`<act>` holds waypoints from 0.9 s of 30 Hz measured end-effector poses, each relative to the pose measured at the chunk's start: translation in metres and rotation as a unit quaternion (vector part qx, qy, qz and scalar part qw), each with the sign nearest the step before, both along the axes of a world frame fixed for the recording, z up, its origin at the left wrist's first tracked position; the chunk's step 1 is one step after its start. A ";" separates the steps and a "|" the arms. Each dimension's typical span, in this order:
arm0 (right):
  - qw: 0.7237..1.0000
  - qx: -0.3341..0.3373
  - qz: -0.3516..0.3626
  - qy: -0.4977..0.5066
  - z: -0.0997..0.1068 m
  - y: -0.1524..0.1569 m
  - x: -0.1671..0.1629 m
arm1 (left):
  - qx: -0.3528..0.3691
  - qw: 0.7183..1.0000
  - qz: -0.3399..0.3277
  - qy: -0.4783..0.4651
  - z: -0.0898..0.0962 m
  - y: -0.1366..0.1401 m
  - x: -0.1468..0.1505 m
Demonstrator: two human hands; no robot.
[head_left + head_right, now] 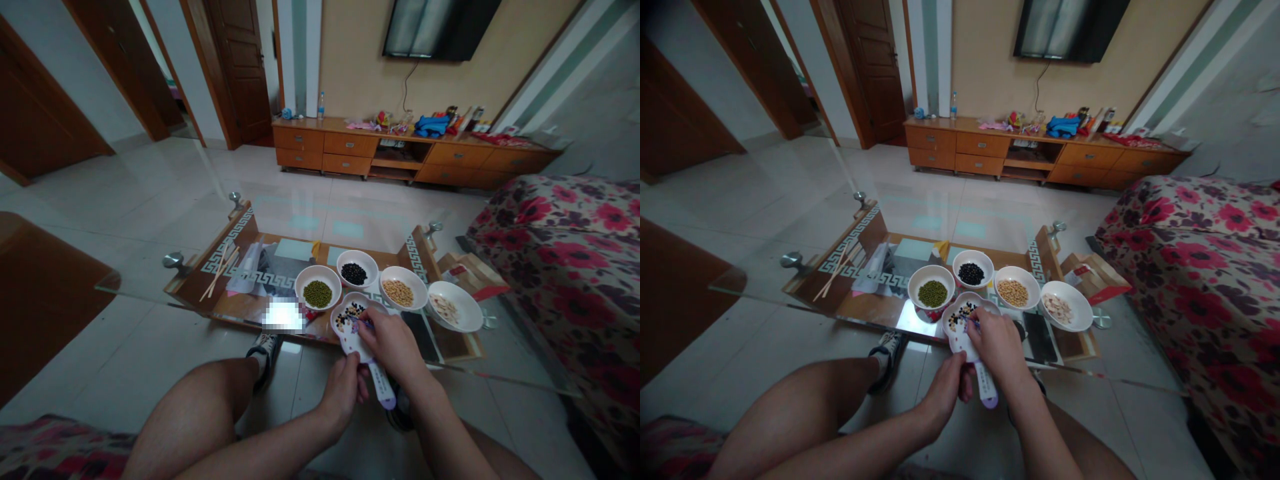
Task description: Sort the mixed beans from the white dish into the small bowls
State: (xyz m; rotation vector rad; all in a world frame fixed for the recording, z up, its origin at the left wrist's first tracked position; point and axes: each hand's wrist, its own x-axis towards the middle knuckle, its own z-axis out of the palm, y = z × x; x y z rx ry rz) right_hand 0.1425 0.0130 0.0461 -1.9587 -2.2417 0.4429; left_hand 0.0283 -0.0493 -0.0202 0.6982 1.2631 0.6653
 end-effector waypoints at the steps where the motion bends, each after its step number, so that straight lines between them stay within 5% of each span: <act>1: 1.000 0.001 0.001 0.000 0.000 0.000 0.000 | 0.000 1.000 0.001 -0.003 0.000 0.000 0.000; 9: 0.995 0.081 -0.019 0.049 -0.001 -0.001 0.013 | 0.002 1.000 0.006 -0.006 -0.002 0.000 0.001; 14: 0.974 0.169 -0.149 0.016 0.003 0.001 0.036 | -0.004 1.000 0.003 -0.003 -0.003 0.000 0.001; 20: 0.937 0.185 -0.293 -0.049 0.011 -0.001 0.048 | -0.013 1.000 0.012 -0.005 -0.005 -0.001 0.001; 27: 0.952 0.157 -0.261 0.011 0.008 0.000 0.040 | -0.002 1.000 0.006 -0.009 -0.004 0.000 0.001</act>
